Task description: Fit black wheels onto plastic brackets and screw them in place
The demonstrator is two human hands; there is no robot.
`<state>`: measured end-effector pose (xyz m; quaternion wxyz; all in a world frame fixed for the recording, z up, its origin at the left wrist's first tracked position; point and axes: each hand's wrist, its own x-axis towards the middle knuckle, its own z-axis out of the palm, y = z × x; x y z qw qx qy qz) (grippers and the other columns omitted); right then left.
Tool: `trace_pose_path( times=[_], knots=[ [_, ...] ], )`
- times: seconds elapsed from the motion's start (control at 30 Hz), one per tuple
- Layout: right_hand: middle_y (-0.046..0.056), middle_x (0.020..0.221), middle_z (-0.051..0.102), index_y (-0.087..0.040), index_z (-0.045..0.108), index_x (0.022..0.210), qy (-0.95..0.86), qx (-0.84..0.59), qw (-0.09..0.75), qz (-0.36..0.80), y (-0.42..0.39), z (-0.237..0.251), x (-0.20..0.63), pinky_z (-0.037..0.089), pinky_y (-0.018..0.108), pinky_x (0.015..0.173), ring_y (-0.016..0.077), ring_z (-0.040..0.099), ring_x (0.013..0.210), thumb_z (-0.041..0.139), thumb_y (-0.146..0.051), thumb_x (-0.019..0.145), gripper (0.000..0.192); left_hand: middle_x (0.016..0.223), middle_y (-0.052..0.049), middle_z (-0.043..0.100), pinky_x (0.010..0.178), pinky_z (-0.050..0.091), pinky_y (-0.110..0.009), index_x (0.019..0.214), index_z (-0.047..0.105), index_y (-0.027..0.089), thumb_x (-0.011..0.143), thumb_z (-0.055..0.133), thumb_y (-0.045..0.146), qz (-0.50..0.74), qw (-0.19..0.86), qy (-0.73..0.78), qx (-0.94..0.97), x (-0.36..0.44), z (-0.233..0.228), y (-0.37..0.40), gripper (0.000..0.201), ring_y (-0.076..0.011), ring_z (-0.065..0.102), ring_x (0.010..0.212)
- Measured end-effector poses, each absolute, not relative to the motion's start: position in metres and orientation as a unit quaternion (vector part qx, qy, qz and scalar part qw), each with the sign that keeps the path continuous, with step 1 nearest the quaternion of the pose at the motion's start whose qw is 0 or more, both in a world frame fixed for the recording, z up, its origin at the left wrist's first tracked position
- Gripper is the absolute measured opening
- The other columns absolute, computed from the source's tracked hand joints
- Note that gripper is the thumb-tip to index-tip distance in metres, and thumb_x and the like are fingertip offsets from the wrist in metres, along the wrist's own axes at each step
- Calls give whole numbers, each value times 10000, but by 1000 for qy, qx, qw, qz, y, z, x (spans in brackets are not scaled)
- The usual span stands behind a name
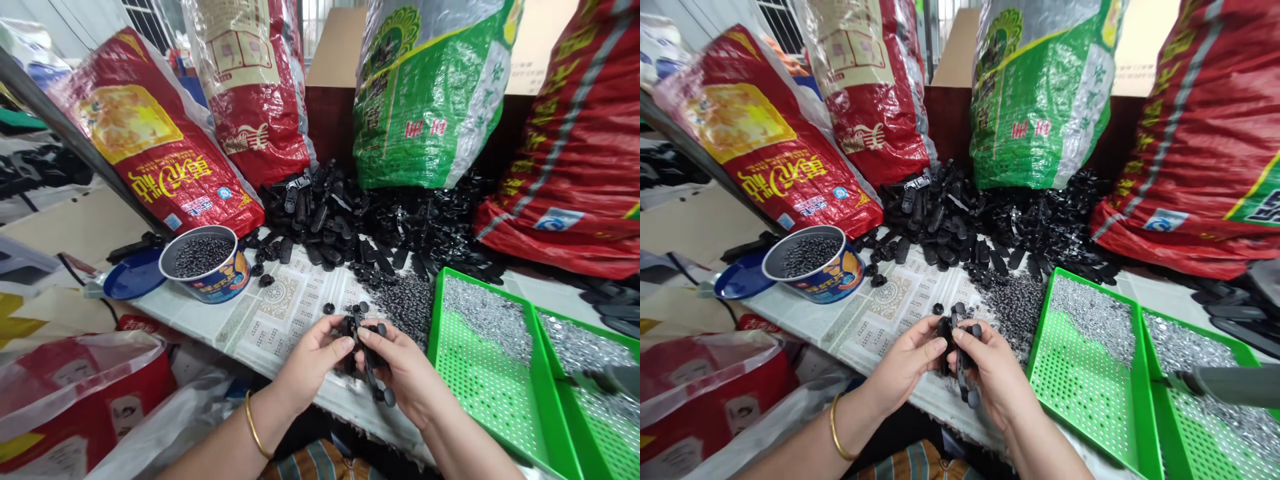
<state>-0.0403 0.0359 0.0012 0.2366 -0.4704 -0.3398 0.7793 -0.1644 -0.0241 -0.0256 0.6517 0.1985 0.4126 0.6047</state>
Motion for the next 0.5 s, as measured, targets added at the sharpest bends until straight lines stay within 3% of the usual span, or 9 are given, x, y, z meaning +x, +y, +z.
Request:
trace_pose_path(
  times=[0.27, 0.5],
  knots=[
    [-22, 650, 569, -164, 581, 754, -487, -464, 253, 695, 50, 0, -38, 380, 214, 563, 93, 503, 602, 736, -388, 609, 309, 956, -61, 630, 701, 480, -270, 999, 622, 167, 714, 691, 265, 606, 653, 424, 163, -161, -17, -20, 309, -150, 586, 821],
    [-34, 649, 555, -180, 581, 746, -522, -466, 249, 670, 54, 1, -40, 346, 240, 556, 100, 467, 589, 731, -385, 590, 299, 892, -61, 636, 617, 482, -243, 976, 615, 166, 760, 642, 255, 596, 664, 422, 161, -164, -17, -18, 235, -140, 574, 769]
  ],
)
